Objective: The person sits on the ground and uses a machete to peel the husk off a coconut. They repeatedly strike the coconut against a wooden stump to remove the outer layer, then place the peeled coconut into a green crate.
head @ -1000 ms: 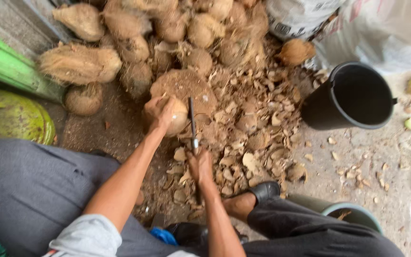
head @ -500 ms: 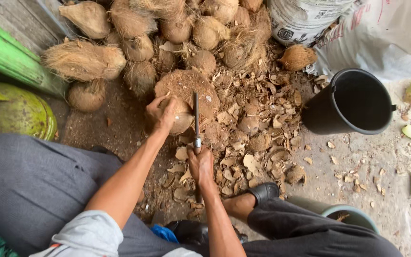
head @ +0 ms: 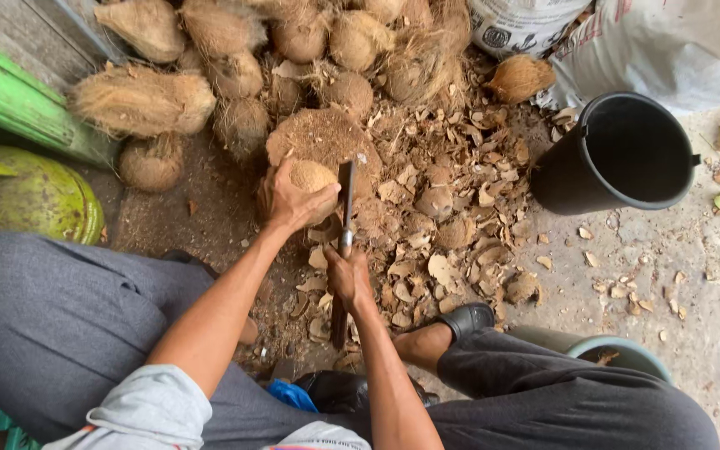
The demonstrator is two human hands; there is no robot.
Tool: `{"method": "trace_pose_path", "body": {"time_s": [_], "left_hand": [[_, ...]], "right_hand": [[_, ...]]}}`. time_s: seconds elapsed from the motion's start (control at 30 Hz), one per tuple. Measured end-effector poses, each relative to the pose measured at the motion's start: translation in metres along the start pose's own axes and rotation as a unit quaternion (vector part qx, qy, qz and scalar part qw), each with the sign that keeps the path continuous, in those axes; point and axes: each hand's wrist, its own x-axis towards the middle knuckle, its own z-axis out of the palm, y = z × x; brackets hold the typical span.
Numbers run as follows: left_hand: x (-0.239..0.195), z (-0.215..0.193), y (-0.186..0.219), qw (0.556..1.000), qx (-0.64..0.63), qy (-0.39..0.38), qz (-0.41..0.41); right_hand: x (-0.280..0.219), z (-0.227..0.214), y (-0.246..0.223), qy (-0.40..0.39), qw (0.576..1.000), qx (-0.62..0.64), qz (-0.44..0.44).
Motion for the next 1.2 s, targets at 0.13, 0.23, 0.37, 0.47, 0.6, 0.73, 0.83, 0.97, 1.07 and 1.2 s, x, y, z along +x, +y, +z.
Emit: {"method": "trace_pose_path", "body": {"time_s": [0.13,0.23,0.37,0.47,0.6,0.73,0.83,0.97,1.07,1.2], "left_hand": [[-0.002,0.000,-0.024,0.996,0.070,0.029,0.040],[-0.001,-0.010,-0.040,0.995,-0.053,0.079,-0.015],[0.009,-0.009,-0.037,0.967,-0.196,0.085,-0.138],[0.000,-0.010,-0.029,0.966,-0.224,0.112,-0.065],[0.011,-0.025,-0.006,0.985,-0.170,0.000,-0.031],[0.022,-0.041,0.011,0.980,-0.096,-0.162,-0.056],[0.020,-0.036,0.021,0.984,-0.093,-0.125,-0.087],[0.016,-0.010,0.035,0.992,0.007,-0.032,-0.119],[0.023,-0.006,0.042,0.978,0.031,-0.039,-0.204],[0.043,-0.006,0.052,0.988,0.063,0.001,-0.140]], "right_hand": [[0.004,-0.007,0.008,-0.086,0.977,0.189,0.042],[0.000,-0.007,0.011,-0.165,0.937,0.295,0.083],[0.001,-0.009,0.006,-0.117,0.963,0.221,0.100],[-0.004,-0.013,0.004,-0.071,0.972,0.218,0.043],[-0.010,-0.040,-0.017,0.036,0.998,-0.009,-0.045],[-0.027,-0.070,-0.046,0.105,0.990,-0.062,-0.074],[-0.033,-0.075,-0.061,0.135,0.980,-0.106,-0.097],[-0.031,-0.058,-0.049,0.100,0.985,-0.016,-0.142],[-0.024,-0.034,-0.033,0.041,0.981,0.103,-0.162],[-0.010,-0.030,-0.036,0.045,0.991,0.068,-0.104]]}}
